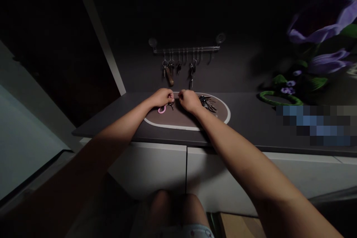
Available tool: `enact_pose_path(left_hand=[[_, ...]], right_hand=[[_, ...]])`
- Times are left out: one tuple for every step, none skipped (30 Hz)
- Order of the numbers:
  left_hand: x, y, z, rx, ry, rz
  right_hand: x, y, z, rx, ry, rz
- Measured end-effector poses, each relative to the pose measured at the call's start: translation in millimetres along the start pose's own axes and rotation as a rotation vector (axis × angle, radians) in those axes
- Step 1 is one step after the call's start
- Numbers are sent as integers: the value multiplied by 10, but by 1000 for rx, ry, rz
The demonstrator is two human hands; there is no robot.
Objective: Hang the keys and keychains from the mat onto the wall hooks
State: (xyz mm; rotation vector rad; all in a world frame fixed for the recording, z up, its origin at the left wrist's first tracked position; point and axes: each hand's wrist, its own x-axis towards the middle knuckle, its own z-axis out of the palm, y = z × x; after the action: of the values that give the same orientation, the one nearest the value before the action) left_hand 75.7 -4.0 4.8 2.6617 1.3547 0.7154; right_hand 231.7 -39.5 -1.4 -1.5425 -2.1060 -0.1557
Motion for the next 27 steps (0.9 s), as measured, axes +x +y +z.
enact_pose_path(left_hand=[[3, -1, -6, -48, 1, -6], [5, 2, -14, -98, 5, -11], [6, 9, -26, -149, 15, -16], [5, 20, -40, -199, 27, -21], [4, 33, -55, -248, 40, -28], [3, 46, -71, -297, 54, -39], [3, 59, -86, -347, 67, -49], [3, 69, -99, -400, 77, -59], [4, 77, -109, -454, 85, -70], [6, 81, -116, -506, 91, -83], [9, 83, -121, -556, 97, -95], [11, 83, -124, -603, 103, -107], [12, 82, -126, -647, 110, -120], [12, 83, -129, -689, 116, -133], [11, 84, -132, -728, 121, -144], [8, 88, -137, -767, 126, -157], [5, 94, -143, -808, 127, -171], [0, 102, -151, -848, 125, -184], [-4, 110, -159, -884, 123, -194], [-8, 118, -168, -915, 121, -200], [-11, 125, -177, -939, 121, -202], [-13, 130, -184, -957, 123, -202], [-14, 132, -190, -969, 126, -202], [-14, 133, -194, -979, 130, -204], [-12, 131, -196, -988, 133, -207], [-9, 127, -196, -997, 136, -211], [-6, 123, -194, -1006, 138, -213]], right_hand=[[1, 2, -1, 1, -3, -2], [1, 4, -1, 2, -6, -6], [0, 6, -3, 2, -9, -10], [-1, 6, -5, 2, -14, -15], [-3, 5, -9, 2, -18, -19], [-6, 3, -13, 3, -22, -21], [-9, -1, -18, 8, -24, -23], [-11, -5, -24, 17, -24, -23], [-14, -9, -29, 29, -22, -22], [-15, -12, -33, 47, -17, -18], [-16, -14, -37, 70, -10, -9], [-15, -15, -39, 98, -1, 3], [-14, -14, -40, 131, 11, 17], [-12, -12, -40, 168, 24, 31], [-10, -9, -40, 209, 39, 42], [-7, -7, -41, 253, 53, 50], [-5, -5, -42, 300, 67, 55], [-3, -3, -44, 350, 78, 60], [-1, -2, -46, 403, 88, 63], [1, 0, -48, 458, 94, 65], [4, 2, -49, 513, 100, 63], [7, 4, -50, 567, 105, 57], [11, 7, -49, 620, 110, 48], [16, 10, -47, 674, 116, 40], [20, 12, -45, 726, 123, 33], [25, 13, -44, 775, 130, 27], [28, 13, -43, 819, 136, 25]])
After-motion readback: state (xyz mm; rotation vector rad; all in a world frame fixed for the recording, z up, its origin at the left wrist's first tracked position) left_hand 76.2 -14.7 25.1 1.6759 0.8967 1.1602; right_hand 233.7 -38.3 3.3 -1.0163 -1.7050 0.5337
